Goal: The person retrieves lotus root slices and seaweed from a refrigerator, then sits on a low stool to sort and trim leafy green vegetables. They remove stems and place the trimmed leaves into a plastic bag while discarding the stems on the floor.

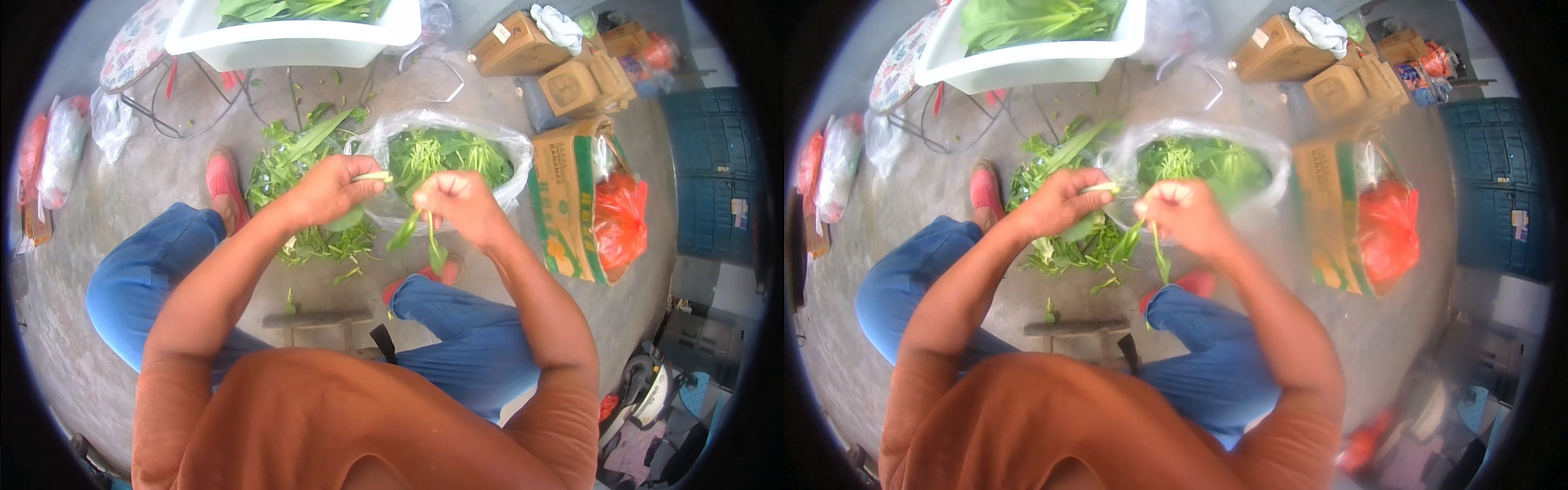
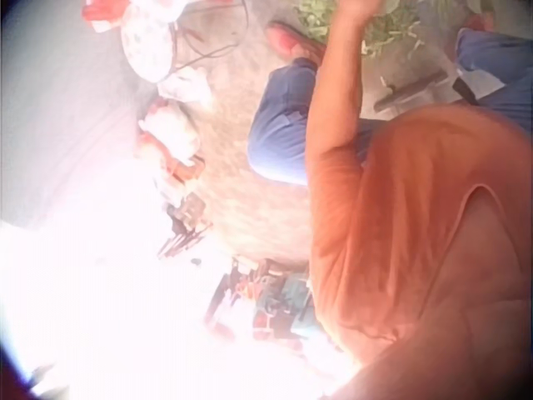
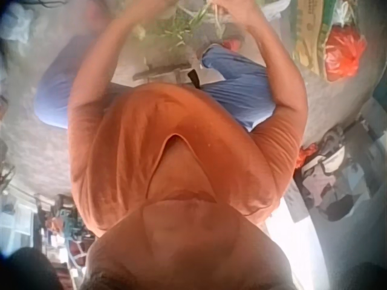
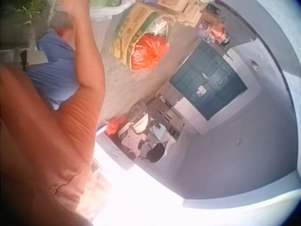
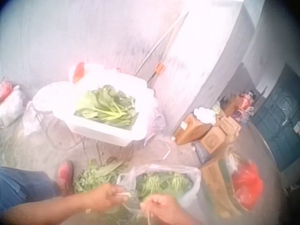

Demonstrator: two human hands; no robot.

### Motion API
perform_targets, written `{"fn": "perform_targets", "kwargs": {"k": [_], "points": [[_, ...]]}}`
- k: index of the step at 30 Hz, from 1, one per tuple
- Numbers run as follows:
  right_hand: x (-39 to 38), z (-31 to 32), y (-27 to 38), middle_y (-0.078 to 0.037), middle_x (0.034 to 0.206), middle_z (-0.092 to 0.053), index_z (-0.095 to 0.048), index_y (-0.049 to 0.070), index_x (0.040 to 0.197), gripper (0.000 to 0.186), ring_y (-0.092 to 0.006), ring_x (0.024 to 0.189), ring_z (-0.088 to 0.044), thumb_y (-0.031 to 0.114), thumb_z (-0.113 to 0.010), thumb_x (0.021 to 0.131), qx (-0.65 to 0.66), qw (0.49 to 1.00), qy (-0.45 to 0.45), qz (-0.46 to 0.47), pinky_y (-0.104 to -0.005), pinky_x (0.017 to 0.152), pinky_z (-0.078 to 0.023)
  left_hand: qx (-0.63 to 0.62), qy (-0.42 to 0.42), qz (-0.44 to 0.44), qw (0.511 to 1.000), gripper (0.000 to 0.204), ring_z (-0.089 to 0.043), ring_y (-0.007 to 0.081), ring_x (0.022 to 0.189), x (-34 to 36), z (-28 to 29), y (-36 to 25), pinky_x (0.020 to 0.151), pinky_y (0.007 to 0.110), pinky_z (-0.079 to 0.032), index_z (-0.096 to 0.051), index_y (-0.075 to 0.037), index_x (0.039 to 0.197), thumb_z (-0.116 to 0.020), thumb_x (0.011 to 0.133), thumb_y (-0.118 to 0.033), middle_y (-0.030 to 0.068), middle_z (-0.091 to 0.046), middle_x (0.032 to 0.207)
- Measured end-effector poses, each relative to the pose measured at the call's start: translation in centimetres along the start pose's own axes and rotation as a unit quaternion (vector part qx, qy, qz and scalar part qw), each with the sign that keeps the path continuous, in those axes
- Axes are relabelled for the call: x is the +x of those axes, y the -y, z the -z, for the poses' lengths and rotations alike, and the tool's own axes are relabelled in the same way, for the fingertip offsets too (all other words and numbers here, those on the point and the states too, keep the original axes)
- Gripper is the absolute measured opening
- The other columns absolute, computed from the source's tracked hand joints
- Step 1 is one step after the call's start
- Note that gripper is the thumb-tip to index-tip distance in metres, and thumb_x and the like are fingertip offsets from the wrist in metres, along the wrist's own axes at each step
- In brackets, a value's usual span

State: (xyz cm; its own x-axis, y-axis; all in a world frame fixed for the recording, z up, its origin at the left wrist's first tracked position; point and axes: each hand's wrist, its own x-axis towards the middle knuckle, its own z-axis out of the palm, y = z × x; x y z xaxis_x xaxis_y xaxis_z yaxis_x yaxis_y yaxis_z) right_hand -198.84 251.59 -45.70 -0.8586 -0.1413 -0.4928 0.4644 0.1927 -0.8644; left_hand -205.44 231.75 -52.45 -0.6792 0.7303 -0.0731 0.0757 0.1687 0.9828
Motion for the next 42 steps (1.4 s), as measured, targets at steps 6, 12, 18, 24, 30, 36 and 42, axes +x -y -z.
{"fn": "perform_targets", "kwargs": {"k": [6,12,18,24,30,36,42], "points": [[1.2,-0.7,-2.2,0.001,0.06,-0.054,-0.058,0.004,0.068,0.023,-0.0053,0.053,-0.046,0.02,-0.061,0.084,-0.011,0.994,-0.106,0.02,-0.0209,0.049,-0.038,-0.247,-0.002,0.14,0.959,0.027,-0.048,0.006,0.078,0.1,-3.8,-1.0,0.071,0.024,-0.041,-0.062,-0.003,0.099,-0.062,0.084,-0.025,-0.0018,-0.059,0.086],[1.0,-1.1,-3.7,0.001,0.06,-0.054,-0.06,0.004,0.069,0.021,-0.0044,0.051,-0.045,0.019,-0.059,0.084,-0.123,0.991,-0.046,0.005,-0.0215,0.047,-0.037,-0.094,0.106,0.118,0.983,0.018,-0.046,0.0052,0.067,-0.2,-2.7,-0.1,0.061,0.023,-0.041,-0.063,-0.001,0.091,-0.057,0.085,-0.017,-0.0043,-0.057,0.074],[0.2,-3.0,-4.5,0.0,0.066,-0.061,-0.065,0.006,0.079,0.018,-0.01,0.061,-0.054,0.023,-0.062,0.08,-0.079,0.98,0.164,-0.087,-0.0265,0.056,-0.044,-0.028,0.135,0.139,0.981,0.023,-0.047,0.0098,0.064,-0.7,1.7,4.1,0.059,0.029,-0.042,-0.061,-0.002,0.089,-0.053,0.084,-0.023,0.002,-0.055,0.07],[8.9,5.5,-10.5,-0.008,0.08,-0.066,-0.067,0.012,0.085,0.018,-0.0249,0.073,-0.062,0.026,-0.063,0.074,-0.422,0.896,-0.126,-0.052,-0.0354,0.067,-0.048,-0.151,-0.007,0.225,0.963,0.014,-0.052,0.0085,0.065,-0.4,1.7,3.9,0.06,0.024,-0.043,-0.058,-0.004,0.085,-0.052,0.086,-0.017,0.0018,-0.057,0.071],[13.3,8.3,-14.1,-0.009,0.08,-0.066,-0.067,0.012,0.083,0.015,-0.0258,0.076,-0.062,0.023,-0.063,0.074,-0.478,0.831,-0.279,-0.059,-0.0352,0.068,-0.048,-0.319,-0.055,0.273,0.906,0.01,-0.049,0.0113,0.055,0.3,0.4,5.3,0.051,0.024,-0.041,-0.054,-0.002,0.09,-0.052,0.086,-0.011,0.0035,-0.053,0.065],[12.4,10.3,-15.6,-0.004,0.077,-0.066,-0.068,0.006,0.084,0.014,-0.0162,0.067,-0.06,0.017,-0.066,0.076,-0.266,0.919,-0.291,0.02,-0.0286,0.064,-0.047,-0.285,-0.074,0.263,0.919,0.011,-0.047,0.0093,0.055,0.8,-0.2,5.9,0.05,0.022,-0.039,-0.055,-0.001,0.091,-0.054,0.085,-0.011,0.0016,-0.051,0.066],[8.7,11.6,-7.9,0.001,0.072,-0.062,-0.066,0.004,0.083,0.011,-0.0047,0.061,-0.052,0.014,-0.066,0.078,-0.149,0.973,-0.174,-0.022,-0.021,0.056,-0.043,-0.183,-0.12,0.167,0.961,0.017,-0.049,0.0067,0.066,3.1,-3.1,4.0,0.059,0.023,-0.041,-0.059,-0.004,0.095,-0.06,0.082,-0.015,-0.0004,-0.057,0.075]]}}
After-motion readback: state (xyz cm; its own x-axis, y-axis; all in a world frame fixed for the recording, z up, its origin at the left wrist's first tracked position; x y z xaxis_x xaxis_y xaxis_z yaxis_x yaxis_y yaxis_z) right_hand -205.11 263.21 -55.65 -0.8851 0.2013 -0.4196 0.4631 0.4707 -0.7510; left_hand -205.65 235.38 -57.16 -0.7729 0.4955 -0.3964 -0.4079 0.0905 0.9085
